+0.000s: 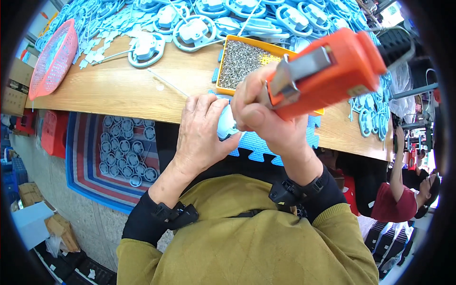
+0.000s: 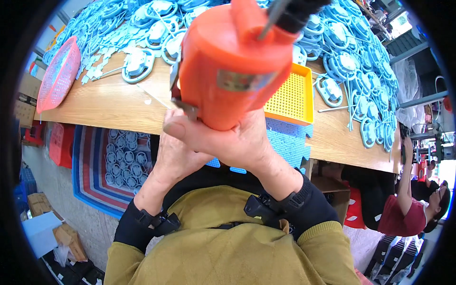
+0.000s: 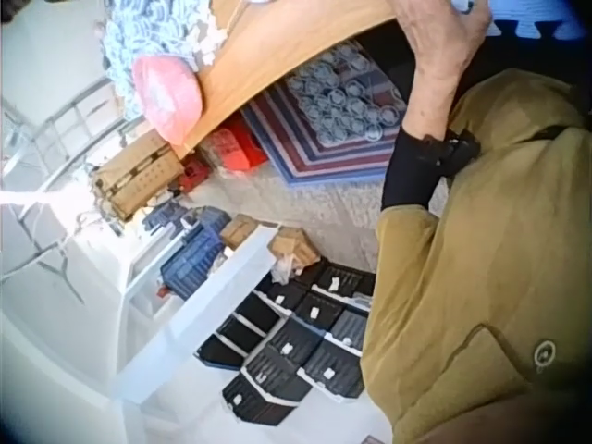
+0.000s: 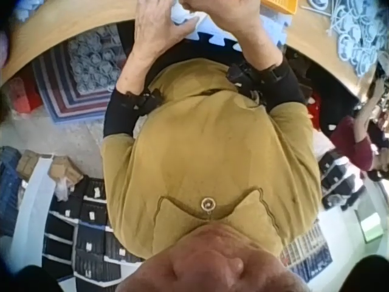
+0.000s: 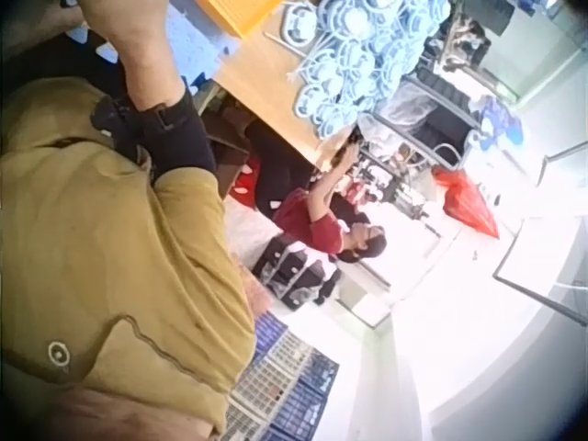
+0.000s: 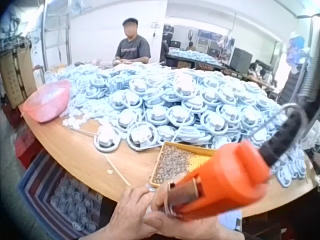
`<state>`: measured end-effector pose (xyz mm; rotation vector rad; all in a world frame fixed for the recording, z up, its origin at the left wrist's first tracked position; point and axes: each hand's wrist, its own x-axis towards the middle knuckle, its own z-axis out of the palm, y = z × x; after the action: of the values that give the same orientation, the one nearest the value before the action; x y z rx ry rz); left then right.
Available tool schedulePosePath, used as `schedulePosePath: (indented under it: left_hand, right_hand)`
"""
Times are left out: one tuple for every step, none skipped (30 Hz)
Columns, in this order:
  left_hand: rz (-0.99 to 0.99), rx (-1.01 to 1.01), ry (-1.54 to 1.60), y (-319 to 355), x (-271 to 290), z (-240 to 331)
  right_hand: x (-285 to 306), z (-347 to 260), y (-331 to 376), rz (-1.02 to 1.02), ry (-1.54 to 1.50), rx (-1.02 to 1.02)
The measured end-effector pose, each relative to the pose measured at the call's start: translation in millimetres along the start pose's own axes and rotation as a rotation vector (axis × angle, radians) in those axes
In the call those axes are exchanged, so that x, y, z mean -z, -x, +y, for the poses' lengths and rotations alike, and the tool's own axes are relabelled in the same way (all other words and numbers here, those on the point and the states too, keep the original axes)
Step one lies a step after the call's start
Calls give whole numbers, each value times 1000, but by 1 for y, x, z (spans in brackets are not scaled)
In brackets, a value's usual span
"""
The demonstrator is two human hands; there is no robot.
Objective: Assembling plastic fan components using an electric screwdriver.
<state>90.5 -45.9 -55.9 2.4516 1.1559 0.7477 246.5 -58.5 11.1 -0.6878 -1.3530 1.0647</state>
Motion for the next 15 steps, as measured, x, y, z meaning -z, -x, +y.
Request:
schedulePosePath:
  left_hand:
    - [44,8,41,1,4,3]
    - [91,11,85,1,6,3]
    - [126,30,83,10,11,2]
    - [151,67,28,19,14,-2]
    - [149,149,-24,33,27,-5]
    - [155,188,-174,46,38,-11]
    - [178,238,-275,53,49,-10]
    - [145,290,-340,55,53,-1]
    - [93,223,-298,47,53,13]
    - [11,115,-231,45,47,22]
    - [-29,-137,-189,36,35,27]
    - [-190,-273,-58,20,22,34]
    - [-292,-390,-151,24,-9,32]
    - [-407,-396,16,14,-25,44]
    - [-325,-444,-22,11,-33,49]
  right_hand:
    - [4,1,0,26,8,-5]
    - [9,0,-3,52,20,-8]
    - [21,-9,-1,61,-199,-58]
    - [45,-16,1,44,-52,77]
    - [71,-29,4,61,1,108]
    - [92,-48,7,108,62,130]
    - [109,-56,10,251,35,230]
    - [121,-71,9,356,149,228]
    - [135,-79,10,443,197,228]
    - [149,-77,8,519,235,242]
    - [162,-78,9,550,228,259]
    - [176,-73,10,574,217,295]
    - [182,-70,9,615,194,269]
    - [189,-69,14,651,237,270]
    - [194,-61,14,658,239,254]
